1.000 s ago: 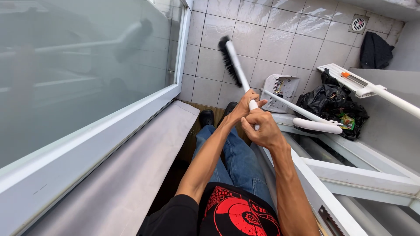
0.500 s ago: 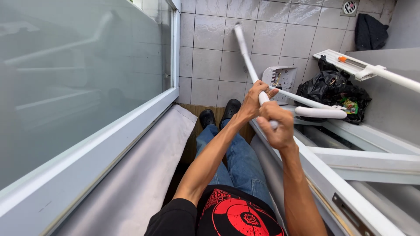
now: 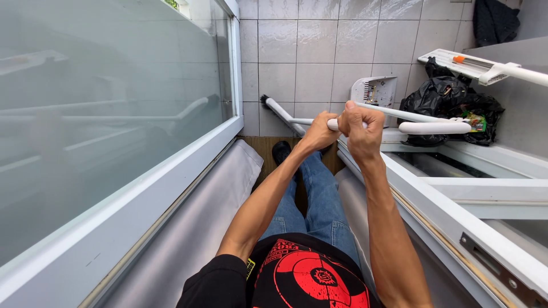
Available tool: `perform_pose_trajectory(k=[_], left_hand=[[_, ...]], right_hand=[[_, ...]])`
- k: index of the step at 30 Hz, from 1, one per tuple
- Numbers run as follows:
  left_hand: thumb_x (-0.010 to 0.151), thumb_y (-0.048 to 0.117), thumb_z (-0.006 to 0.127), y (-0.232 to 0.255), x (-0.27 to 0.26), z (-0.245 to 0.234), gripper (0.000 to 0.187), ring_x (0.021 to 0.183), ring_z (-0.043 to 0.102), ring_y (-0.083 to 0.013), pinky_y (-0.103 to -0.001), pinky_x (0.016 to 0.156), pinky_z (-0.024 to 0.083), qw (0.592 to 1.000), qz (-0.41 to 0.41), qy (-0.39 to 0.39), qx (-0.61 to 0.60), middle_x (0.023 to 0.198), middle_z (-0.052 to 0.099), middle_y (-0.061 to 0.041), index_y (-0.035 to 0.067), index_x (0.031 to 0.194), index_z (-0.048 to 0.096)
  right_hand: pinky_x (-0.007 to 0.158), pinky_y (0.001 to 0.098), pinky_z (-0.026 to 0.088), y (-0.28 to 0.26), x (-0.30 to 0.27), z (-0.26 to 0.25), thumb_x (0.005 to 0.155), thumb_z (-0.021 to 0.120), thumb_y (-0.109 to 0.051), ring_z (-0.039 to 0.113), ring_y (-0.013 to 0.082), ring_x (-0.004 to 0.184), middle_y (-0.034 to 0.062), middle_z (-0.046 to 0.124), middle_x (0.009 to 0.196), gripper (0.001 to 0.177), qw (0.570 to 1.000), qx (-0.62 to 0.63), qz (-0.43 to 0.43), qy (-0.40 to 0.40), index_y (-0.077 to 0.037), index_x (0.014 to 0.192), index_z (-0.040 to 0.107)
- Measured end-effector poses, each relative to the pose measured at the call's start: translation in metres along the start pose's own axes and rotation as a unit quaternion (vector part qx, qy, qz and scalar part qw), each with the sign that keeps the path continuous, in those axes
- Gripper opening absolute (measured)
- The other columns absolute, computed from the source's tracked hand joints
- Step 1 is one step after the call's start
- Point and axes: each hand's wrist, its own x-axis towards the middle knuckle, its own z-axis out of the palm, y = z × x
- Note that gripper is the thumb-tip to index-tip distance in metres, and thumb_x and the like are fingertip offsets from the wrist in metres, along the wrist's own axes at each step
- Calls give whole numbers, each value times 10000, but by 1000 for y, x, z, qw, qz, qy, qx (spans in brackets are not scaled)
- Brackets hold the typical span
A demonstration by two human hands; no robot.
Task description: Sweeping debris from a balcony floor into a dustpan, disposing of it in a trash bag, and then assembling a floor squeegee.
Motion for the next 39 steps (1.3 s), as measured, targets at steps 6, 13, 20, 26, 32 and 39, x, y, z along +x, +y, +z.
perform_pose_trajectory(k=[6, 13, 20, 26, 32, 39], left_hand=[[850, 184, 746, -16, 28, 21, 256, 859, 533, -271, -447, 830, 502, 998, 43, -18, -37, 852, 500, -121, -4, 785, 585], [795, 228, 779, -59, 77, 51, 326, 750, 509, -204, -354, 740, 586, 992, 109, -13, -55, 864, 473, -73, 24, 719, 537], [856, 408, 797, -21, 78, 49, 483, 790, 545, -191, -369, 713, 534, 989, 138, 47, -31, 935, 546, -63, 10, 716, 560], [876, 463, 742, 35, 47, 57, 485, 792, 576, -192, -369, 682, 570, 995, 71, 58, -44, 942, 557, -63, 33, 712, 591], [899, 389, 723, 76, 15, 48, 390, 856, 654, -312, -469, 766, 541, 998, -43, 27, 24, 978, 611, -132, 20, 800, 642], [849, 201, 697, 58, 16, 62, 206, 970, 657, -390, -496, 827, 524, 996, -64, 62, 17, 1028, 635, -187, 15, 935, 679]], right_hand=[[493, 283, 261, 3, -10, -18, 1099, 503, -181, 327, 73, 526, -30, 405, 560, 523, 992, -121, 17, -22, -44, 598, 442], [647, 310, 355, 42, -32, -38, 1068, 554, -155, 373, 125, 602, 12, 427, 592, 480, 988, -152, -12, -35, -29, 615, 455], [725, 343, 421, 32, -28, -40, 1000, 612, -136, 449, 164, 628, 37, 477, 573, 391, 970, -230, -21, -72, -10, 635, 554], [719, 340, 410, -21, -23, -54, 1019, 578, -132, 423, 146, 612, 32, 463, 581, 416, 975, -197, -63, -79, -17, 624, 522], [567, 291, 331, -40, -13, -62, 1065, 545, -159, 377, 99, 576, 23, 438, 598, 473, 995, -91, -46, -20, -18, 627, 432], [518, 278, 287, -25, 6, -71, 1086, 557, -184, 342, 70, 540, -14, 409, 564, 508, 999, -19, -17, -19, -42, 609, 451]])
